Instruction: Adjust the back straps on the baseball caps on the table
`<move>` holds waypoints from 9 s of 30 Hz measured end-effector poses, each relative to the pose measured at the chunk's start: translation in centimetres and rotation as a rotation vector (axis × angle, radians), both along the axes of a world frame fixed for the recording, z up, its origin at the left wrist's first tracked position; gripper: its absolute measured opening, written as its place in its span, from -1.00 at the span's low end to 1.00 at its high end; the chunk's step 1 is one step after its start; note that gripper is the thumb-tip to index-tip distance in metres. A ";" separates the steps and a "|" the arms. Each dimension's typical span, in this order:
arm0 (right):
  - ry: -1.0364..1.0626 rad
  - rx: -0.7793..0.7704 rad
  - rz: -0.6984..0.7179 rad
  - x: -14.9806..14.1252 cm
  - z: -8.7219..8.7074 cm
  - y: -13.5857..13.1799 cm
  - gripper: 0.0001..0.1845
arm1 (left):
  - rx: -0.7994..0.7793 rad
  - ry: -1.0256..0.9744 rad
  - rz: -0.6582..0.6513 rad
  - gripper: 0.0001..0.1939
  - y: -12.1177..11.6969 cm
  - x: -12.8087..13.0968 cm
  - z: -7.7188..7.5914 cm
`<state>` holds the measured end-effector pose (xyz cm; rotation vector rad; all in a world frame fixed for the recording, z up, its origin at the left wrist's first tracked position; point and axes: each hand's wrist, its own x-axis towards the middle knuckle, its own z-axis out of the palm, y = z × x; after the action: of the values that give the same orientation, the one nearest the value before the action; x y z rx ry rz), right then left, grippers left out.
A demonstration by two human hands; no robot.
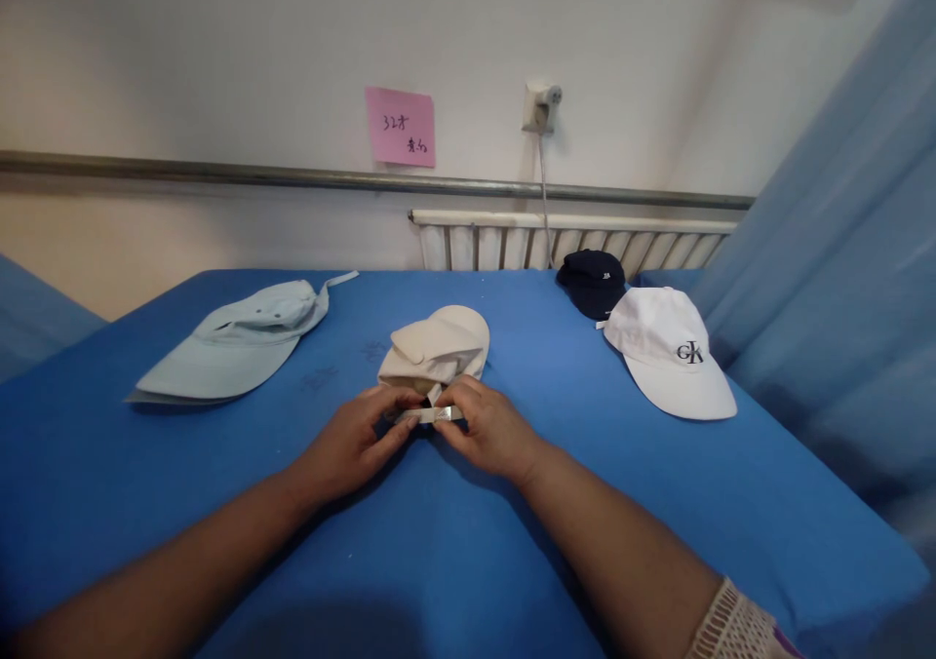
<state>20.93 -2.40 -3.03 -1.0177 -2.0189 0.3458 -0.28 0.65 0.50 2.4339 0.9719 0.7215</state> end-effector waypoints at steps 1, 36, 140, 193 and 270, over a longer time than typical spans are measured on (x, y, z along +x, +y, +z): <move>0.006 0.005 -0.002 0.1 0.0 0.0 -0.80 | 0.024 0.010 -0.002 -0.80 0.1 -0.1 0.1; -0.058 -0.027 0.039 -0.4 0.2 -0.3 -0.83 | -0.162 -0.121 0.044 -0.93 0.1 0.9 -0.6; -0.099 -0.083 -0.002 0.7 0.5 0.0 -0.84 | -0.171 0.182 -0.028 -0.69 -0.4 0.6 -0.1; 0.658 -0.519 -0.092 -1.4 -1.1 0.9 -0.75 | -1.325 -1.199 0.550 -0.85 -1.8 2.6 -1.5; 1.320 -0.964 -0.065 -4.3 -0.3 -0.7 -0.49 | -1.239 -1.104 0.523 -0.90 -3.0 3.0 -1.3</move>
<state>16.59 -3.11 -3.34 -0.9266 -0.5463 1.5529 2.73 -2.36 -0.81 0.5394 1.0293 0.9940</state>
